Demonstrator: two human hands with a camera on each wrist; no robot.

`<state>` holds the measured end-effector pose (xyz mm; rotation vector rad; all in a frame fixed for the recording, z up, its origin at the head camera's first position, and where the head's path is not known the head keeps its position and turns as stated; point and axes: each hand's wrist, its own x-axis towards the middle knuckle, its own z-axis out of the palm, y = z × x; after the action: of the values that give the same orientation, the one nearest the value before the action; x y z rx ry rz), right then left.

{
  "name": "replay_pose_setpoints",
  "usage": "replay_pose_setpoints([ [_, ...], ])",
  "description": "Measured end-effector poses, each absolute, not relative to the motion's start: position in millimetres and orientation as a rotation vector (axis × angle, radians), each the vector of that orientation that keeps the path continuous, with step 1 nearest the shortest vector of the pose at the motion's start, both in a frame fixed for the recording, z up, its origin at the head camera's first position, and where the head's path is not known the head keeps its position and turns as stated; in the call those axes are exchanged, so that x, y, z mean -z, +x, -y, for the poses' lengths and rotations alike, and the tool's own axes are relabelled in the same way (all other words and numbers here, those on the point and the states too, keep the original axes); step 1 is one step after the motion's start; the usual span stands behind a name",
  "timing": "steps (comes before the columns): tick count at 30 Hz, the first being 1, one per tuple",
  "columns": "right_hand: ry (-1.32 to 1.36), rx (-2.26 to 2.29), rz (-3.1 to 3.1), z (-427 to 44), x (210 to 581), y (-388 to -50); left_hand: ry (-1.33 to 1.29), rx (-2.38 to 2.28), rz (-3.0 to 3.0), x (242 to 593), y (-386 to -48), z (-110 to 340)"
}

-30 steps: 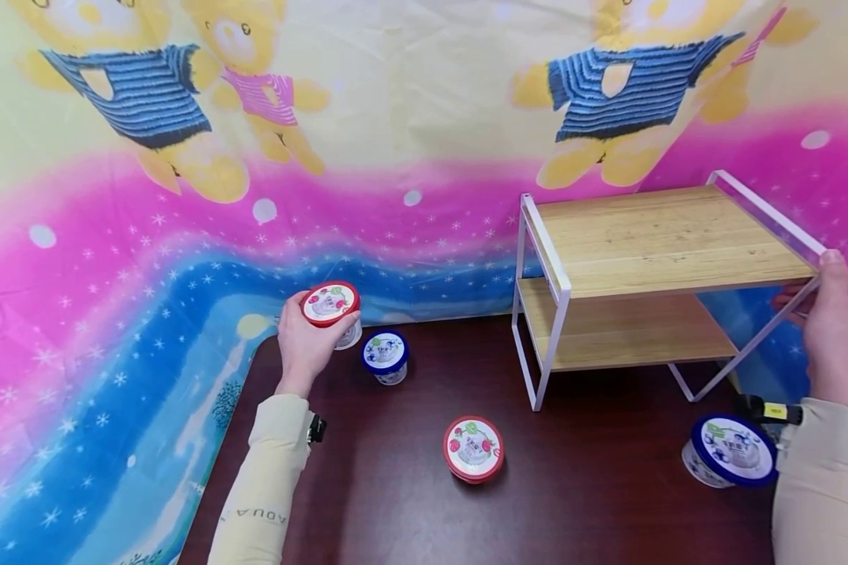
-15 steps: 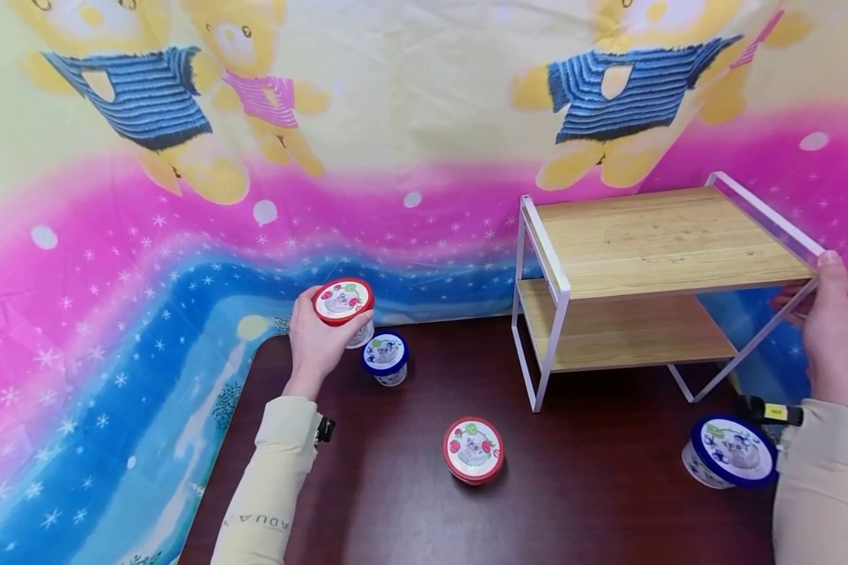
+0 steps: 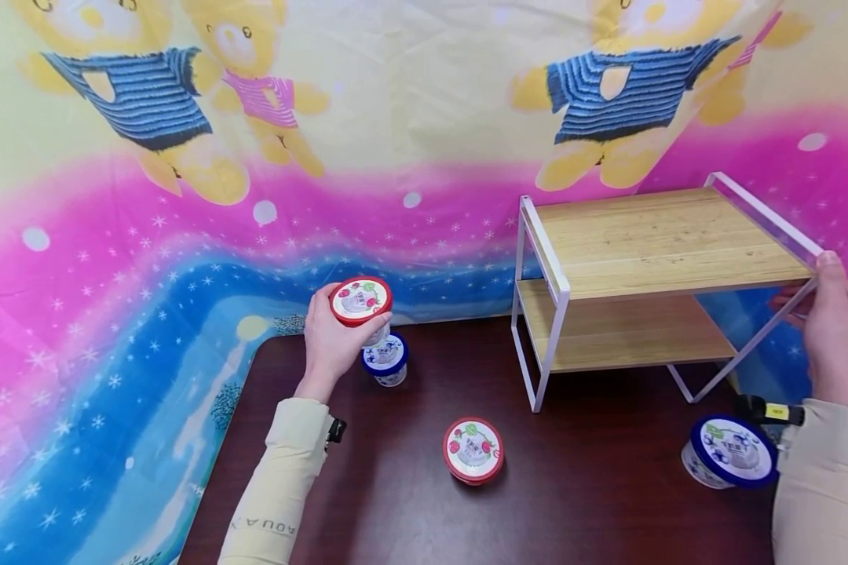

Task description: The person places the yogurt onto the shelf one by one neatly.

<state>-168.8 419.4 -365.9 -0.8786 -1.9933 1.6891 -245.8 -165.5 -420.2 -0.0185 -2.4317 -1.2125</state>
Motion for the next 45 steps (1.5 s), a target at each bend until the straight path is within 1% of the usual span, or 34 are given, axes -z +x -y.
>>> replay_pose_setpoints([
  [25, -0.805, -1.71, 1.986, -421, 369, -170, -0.128, 1.255, 2.399, 418, -234, 138],
  [45, -0.847, -1.716, 2.0, -419, 366, -167, -0.232, 1.262, 2.375, 414, -227, 118],
])
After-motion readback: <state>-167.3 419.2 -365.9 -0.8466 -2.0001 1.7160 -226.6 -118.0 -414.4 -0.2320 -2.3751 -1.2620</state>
